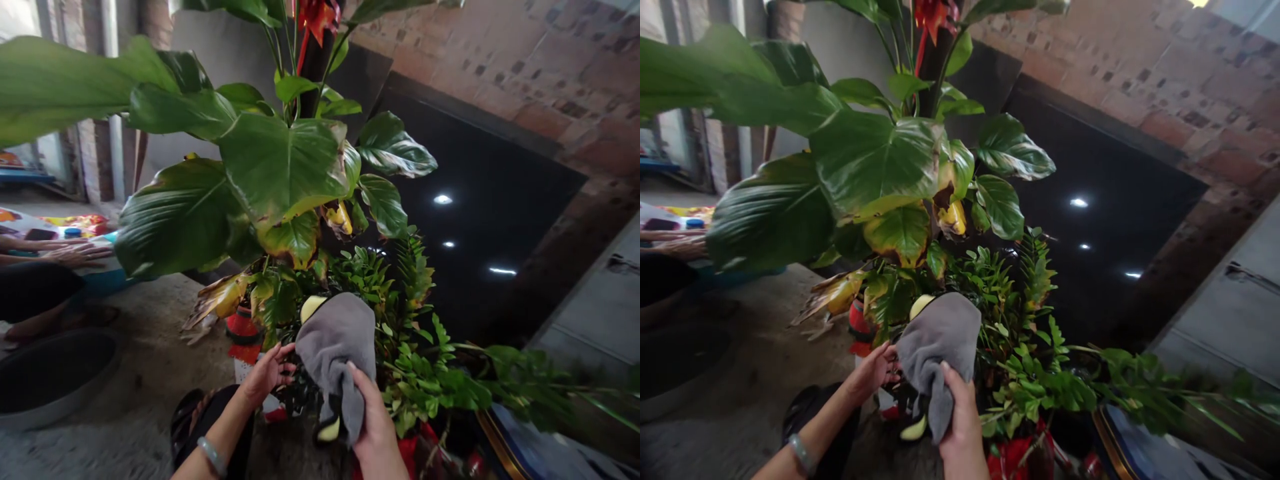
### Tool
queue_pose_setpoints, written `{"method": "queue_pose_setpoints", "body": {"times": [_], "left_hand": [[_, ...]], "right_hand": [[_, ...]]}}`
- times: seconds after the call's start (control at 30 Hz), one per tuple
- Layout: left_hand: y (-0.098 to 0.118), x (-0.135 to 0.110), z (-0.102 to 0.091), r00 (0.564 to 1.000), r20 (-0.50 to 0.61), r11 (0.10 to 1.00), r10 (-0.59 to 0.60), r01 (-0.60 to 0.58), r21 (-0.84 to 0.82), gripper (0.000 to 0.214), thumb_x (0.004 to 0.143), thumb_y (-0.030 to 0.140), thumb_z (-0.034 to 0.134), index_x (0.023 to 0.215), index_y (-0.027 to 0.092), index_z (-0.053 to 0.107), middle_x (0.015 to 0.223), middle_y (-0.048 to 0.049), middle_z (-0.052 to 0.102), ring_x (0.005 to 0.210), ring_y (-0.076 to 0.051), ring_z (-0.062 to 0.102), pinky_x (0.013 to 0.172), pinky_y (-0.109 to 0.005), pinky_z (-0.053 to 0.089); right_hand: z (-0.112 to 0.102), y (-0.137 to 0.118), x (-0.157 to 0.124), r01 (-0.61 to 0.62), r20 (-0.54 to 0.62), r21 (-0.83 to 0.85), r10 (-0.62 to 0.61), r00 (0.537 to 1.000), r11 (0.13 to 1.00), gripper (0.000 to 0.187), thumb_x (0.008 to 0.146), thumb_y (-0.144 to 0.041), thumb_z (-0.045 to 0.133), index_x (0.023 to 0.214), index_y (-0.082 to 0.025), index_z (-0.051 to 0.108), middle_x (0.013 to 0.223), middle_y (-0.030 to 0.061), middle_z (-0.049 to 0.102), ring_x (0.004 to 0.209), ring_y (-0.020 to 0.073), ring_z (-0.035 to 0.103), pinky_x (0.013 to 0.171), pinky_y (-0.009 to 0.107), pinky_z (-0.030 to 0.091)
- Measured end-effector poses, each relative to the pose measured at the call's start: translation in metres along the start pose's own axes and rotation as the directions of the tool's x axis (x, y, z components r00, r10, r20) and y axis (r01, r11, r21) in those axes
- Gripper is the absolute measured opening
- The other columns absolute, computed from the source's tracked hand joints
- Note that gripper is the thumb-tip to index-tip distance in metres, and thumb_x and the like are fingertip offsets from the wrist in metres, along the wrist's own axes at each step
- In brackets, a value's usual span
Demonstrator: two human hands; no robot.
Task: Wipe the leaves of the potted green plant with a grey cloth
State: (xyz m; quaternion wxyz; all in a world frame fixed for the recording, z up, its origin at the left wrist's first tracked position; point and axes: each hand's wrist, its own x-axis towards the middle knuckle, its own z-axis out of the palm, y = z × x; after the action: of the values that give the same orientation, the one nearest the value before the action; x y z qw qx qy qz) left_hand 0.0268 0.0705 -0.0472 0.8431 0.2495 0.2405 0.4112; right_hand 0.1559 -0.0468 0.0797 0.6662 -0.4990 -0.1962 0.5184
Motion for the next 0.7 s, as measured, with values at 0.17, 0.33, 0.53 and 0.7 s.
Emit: {"method": "queue_pose_setpoints", "body": {"times": [0.17,0.33,0.53,0.7], "left_hand": [[0.003,-0.008,0.003,1.0,-0.013,1.0,0.001,0.0,0.01,0.041,0.069,0.05,0.066,0.094,0.017,0.069,0.076,-0.0035,0.067,0.072,-0.019,0.06,0.065,-0.028,0.045],[0.002,-0.008,0.006,0.999,-0.026,0.999,-0.031,0.03,-0.012,0.035,0.078,0.042,0.056,0.088,0.012,0.071,0.072,-0.0038,0.07,0.082,-0.025,0.063,0.072,-0.033,0.045],[0.001,-0.004,0.0,0.999,-0.031,1.0,0.017,-0.017,0.014,0.034,0.076,0.044,0.06,0.093,0.016,0.07,0.08,-0.0046,0.068,0.066,-0.017,0.06,0.057,-0.027,0.044],[0.001,-0.007,0.002,0.998,-0.049,0.999,-0.042,0.041,-0.014,0.034,0.066,0.047,0.069,0.081,0.016,0.069,0.075,-0.004,0.069,0.07,-0.019,0.061,0.066,-0.029,0.047]], "right_hand": [[-0.013,0.027,-0.004,-0.235,-0.15,-0.023,0.229,0.962,0.972,0.044,0.034,-0.043,0.084,0.067,-0.017,0.071,0.078,0.0088,0.075,0.092,0.0318,0.067,0.081,0.043,0.052],[-0.016,0.033,-0.024,-0.079,-0.095,-0.044,0.075,0.993,0.996,0.049,0.036,-0.038,0.087,0.077,-0.016,0.071,0.076,0.006,0.075,0.089,0.0296,0.067,0.084,0.039,0.05],[0.013,-0.012,0.006,-0.07,-0.116,0.077,0.079,0.99,0.995,0.047,0.033,-0.035,0.085,0.074,-0.017,0.069,0.077,0.0051,0.074,0.087,0.028,0.068,0.078,0.038,0.053],[-0.021,0.05,-0.006,-0.214,-0.159,-0.064,0.202,0.966,0.975,0.046,0.035,-0.039,0.085,0.07,-0.013,0.071,0.072,0.0083,0.074,0.085,0.0301,0.068,0.081,0.039,0.052]]}}
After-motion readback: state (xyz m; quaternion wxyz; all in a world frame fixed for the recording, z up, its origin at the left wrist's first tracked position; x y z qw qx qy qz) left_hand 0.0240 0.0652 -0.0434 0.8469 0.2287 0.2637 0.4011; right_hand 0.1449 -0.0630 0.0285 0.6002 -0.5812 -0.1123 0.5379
